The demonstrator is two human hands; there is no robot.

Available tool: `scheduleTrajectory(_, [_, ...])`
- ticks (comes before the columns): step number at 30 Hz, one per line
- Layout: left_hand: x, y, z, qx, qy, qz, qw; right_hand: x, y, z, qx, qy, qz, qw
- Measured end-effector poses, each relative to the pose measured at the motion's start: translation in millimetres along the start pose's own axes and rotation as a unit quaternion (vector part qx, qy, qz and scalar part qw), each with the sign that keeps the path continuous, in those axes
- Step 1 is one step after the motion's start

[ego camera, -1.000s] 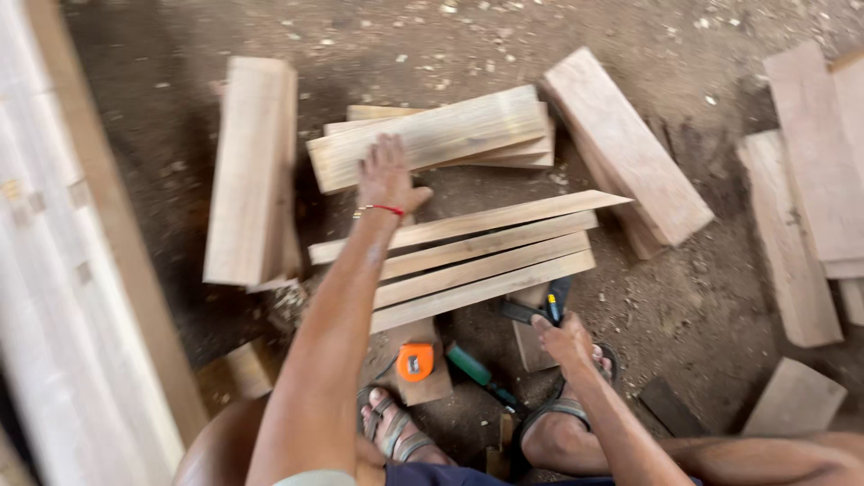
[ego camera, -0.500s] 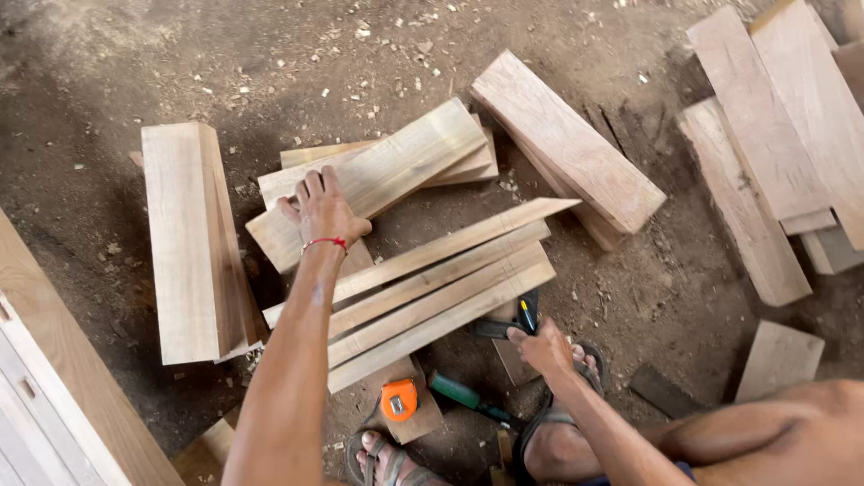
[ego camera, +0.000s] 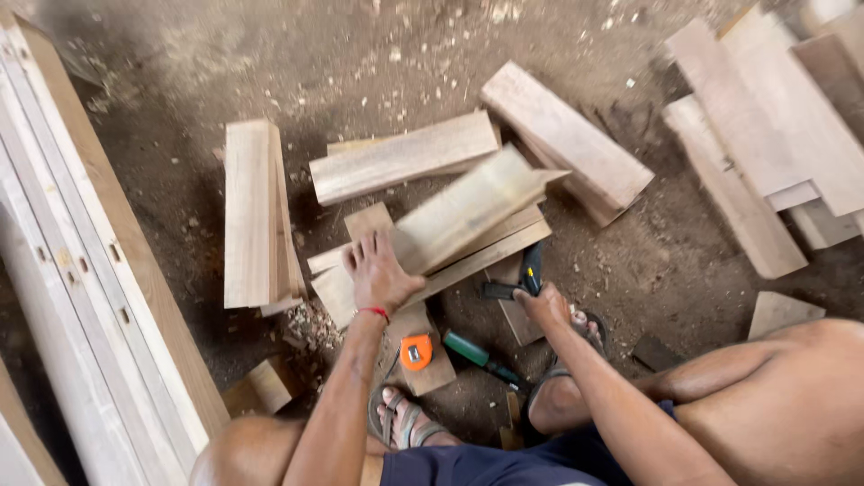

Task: The person marks lines on several pieces of wood using a square and a pencil.

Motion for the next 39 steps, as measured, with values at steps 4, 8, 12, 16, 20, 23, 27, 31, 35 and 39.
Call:
scheduleTrajectory(4, [18.7,4.5,-16.5,0.046,-0.045,0.020,0.998,7.3,-22.5,12.7,-0.010,-0.024,0.073,0.997])
scheduleTrajectory(8, [42.7,24.8,-13.2,0.062,-0.035,0.006,0.997,7.4,-51.0,25.1,0.037,-0.058,0.297,0.952])
scheduleTrajectory(12, [55.3,23.5,1.0,0.141,-0.065,0.026,0.988,-22.3,-56.6,22.9,0.118,-0.065,0.397,0.908])
scheduleTrajectory(16, [43.1,28.8,-0.5,0.091,-0.014,-0.018,0.996,-74.2,-48.7,-22.0,0.184,-0.127,0.389,0.894])
scheduleTrajectory(20, [34.0,24.8,-4.6,0.074,-0.006,-0.026,0.997,-103.9,-31.7,-50.0,0.139,-0.176,0.470,0.854])
scheduleTrajectory(23, [34.4,26.0,-3.7,0.078,0.003,-0.028,0.997,-110.9,-21.3,-62.8,0.066,-0.160,0.567,0.805])
scheduleTrajectory(27, [30.9,11.7,-4.5,0.115,0.000,-0.017,0.993,-110.0,8.8,-74.2,-0.053,-0.089,0.621,0.777])
scheduleTrajectory(31, [12.4,-61.7,-30.9,0.247,-0.024,-0.142,0.958,-86.2,34.5,-74.0,-0.068,0.019,0.590,0.804])
scheduleTrajectory(35, [25.5,-117.4,-78.2,0.282,0.113,-0.166,0.938,-50.8,46.0,-71.2,-0.056,0.094,0.602,0.791])
scheduleTrajectory(39, [41.2,-117.3,-97.1,0.346,0.028,-0.071,0.935,-31.4,49.8,-70.5,-0.036,0.134,0.582,0.801])
Point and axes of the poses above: each hand's wrist, its own z-axis towards the middle knuckle, its own x-axis out of the palm, y = z × x, the point moved 6 cm from there along z, towards the middle knuckle, and after that the axes turned 12 degrees about -y, right-handed, at the moved point
